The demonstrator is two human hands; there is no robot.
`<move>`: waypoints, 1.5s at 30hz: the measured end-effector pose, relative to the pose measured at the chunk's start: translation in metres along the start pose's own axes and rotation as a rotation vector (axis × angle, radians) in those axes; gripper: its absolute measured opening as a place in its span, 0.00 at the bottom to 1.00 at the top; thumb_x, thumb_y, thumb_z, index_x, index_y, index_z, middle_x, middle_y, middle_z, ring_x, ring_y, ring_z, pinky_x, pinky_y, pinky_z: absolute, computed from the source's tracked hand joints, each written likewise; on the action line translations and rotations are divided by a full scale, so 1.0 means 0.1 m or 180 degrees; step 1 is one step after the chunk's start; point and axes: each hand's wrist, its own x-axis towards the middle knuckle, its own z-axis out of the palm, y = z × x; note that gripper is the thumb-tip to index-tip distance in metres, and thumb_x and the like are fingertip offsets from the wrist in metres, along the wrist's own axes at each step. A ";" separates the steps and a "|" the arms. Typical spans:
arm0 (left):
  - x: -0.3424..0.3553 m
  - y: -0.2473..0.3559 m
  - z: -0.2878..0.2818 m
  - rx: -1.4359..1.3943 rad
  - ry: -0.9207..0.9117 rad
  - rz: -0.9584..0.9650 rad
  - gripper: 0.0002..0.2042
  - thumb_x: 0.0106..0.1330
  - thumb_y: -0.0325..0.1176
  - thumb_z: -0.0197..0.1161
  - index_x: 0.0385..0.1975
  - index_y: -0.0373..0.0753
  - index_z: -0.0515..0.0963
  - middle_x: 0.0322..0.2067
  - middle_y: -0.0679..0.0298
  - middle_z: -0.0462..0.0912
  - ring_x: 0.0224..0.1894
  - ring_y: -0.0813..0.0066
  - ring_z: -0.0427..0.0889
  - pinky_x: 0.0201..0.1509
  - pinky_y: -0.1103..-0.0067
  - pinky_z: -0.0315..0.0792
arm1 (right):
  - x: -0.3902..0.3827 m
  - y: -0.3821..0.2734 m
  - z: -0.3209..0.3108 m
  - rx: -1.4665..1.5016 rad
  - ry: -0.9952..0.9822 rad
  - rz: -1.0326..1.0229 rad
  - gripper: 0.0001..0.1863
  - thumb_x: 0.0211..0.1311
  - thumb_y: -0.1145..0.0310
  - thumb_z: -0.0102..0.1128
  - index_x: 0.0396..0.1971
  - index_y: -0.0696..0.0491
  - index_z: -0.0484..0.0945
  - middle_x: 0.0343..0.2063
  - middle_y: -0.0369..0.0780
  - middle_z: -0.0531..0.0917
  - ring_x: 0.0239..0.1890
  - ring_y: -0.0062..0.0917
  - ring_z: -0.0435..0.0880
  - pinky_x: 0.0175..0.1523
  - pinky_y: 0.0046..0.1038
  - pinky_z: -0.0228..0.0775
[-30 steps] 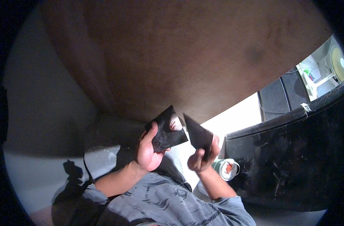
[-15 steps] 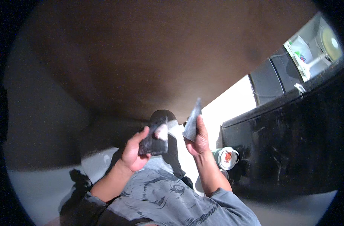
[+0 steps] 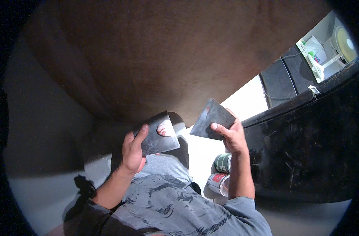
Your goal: The person scoops white wall compound from a can onto a small metal trowel and applies it to a wall corner. They use a second trowel to smooth the compound into the corner joint, repeatedly loading the tool and working the material into the seam.
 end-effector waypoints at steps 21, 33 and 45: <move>-0.07 -0.03 0.05 -0.0438 -0.0368 -0.0678 0.12 0.72 0.40 0.56 0.43 0.39 0.78 0.33 0.64 0.84 0.31 0.77 0.84 0.25 0.78 0.77 | 0.12 -0.63 0.60 -0.4018 -0.2362 -0.2598 0.27 0.39 0.75 0.71 0.42 0.33 0.87 0.35 0.25 0.85 0.40 0.25 0.77 0.53 0.35 0.62; -0.03 -0.19 0.04 0.0240 -0.0450 -0.0012 0.12 0.74 0.38 0.53 0.43 0.36 0.77 0.32 0.65 0.83 0.29 0.79 0.83 0.26 0.80 0.78 | -0.06 -0.65 0.71 -0.4568 -0.2267 -0.2534 0.22 0.45 0.71 0.67 0.43 0.35 0.86 0.40 0.25 0.84 0.47 0.25 0.78 0.55 0.37 0.66; -0.02 -0.24 0.04 0.0681 -0.0500 0.0194 0.13 0.76 0.37 0.49 0.42 0.35 0.78 0.30 0.66 0.82 0.28 0.81 0.82 0.27 0.81 0.78 | -0.10 -0.68 0.72 -0.4680 -0.2269 -0.2600 0.17 0.50 0.67 0.64 0.43 0.38 0.86 0.41 0.28 0.83 0.48 0.27 0.77 0.56 0.38 0.64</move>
